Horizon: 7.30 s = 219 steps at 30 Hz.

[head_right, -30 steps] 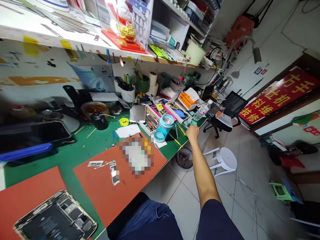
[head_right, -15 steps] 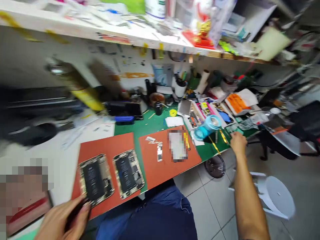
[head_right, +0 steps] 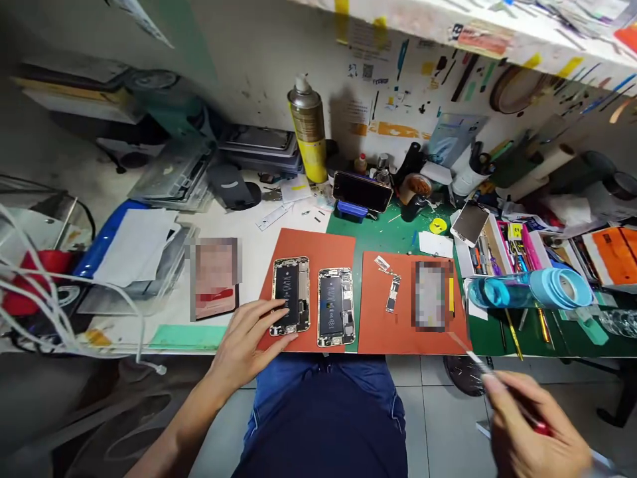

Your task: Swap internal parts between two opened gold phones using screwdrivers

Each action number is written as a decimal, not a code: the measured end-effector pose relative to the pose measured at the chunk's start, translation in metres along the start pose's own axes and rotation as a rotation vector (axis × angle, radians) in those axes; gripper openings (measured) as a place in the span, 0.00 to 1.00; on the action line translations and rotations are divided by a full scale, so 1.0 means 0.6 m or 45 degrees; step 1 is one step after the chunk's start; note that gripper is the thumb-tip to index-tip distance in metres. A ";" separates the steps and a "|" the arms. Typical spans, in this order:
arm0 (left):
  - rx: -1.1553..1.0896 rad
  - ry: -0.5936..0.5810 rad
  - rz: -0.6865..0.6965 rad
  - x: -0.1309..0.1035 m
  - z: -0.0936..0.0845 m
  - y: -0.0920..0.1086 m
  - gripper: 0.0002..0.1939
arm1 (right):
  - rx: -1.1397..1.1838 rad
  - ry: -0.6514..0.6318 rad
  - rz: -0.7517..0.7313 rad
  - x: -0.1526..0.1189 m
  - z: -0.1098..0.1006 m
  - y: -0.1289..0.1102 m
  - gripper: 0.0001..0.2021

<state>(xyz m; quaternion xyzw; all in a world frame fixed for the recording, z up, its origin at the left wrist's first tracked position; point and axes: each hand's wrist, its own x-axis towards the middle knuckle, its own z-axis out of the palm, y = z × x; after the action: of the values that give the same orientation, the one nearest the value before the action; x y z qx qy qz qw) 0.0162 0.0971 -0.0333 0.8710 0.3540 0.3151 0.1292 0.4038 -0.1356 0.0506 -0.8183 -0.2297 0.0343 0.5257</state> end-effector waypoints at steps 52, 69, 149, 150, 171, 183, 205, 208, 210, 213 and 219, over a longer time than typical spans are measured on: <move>-0.120 0.164 0.039 -0.004 0.011 0.003 0.13 | -0.171 -0.877 -1.077 -0.119 0.343 -0.202 0.07; -0.120 0.132 0.044 -0.007 0.013 0.002 0.13 | -0.244 -0.931 -1.106 -0.123 0.338 -0.200 0.08; -0.177 -0.409 0.191 0.315 0.080 0.013 0.14 | 0.359 -0.632 0.252 -0.066 0.272 -0.125 0.19; -0.166 -0.434 0.204 0.340 0.104 0.013 0.15 | 0.336 -0.614 0.245 -0.068 0.269 -0.125 0.19; -0.221 -0.268 0.065 0.351 0.055 -0.013 0.17 | 0.190 -0.563 -0.069 -0.072 0.264 -0.148 0.12; -0.159 0.123 -0.115 0.023 -0.006 0.015 0.18 | -0.010 -1.014 -1.034 -0.109 0.332 -0.182 0.07; -0.168 0.109 -0.086 0.016 0.003 0.005 0.21 | -0.208 -1.031 -1.144 -0.115 0.350 -0.195 0.05; -0.178 0.107 -0.095 0.016 0.003 0.005 0.21 | -0.224 -1.021 -1.161 -0.115 0.351 -0.198 0.05; -0.185 0.113 -0.099 0.016 0.003 0.004 0.21 | -0.235 -1.018 -1.169 -0.115 0.352 -0.200 0.05; -0.195 0.122 -0.096 0.016 0.002 0.003 0.21 | -0.248 -1.033 -1.178 -0.114 0.352 -0.201 0.05; -0.216 0.142 -0.101 0.014 0.001 0.000 0.22 | -0.245 -1.099 -1.251 -0.111 0.350 -0.203 0.06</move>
<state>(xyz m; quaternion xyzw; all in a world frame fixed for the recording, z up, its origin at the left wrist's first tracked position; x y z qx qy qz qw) 0.0212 0.1031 -0.0302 0.8233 0.3670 0.3865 0.1951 0.2405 0.0562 0.0514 -0.5743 -0.7686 0.0947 0.2654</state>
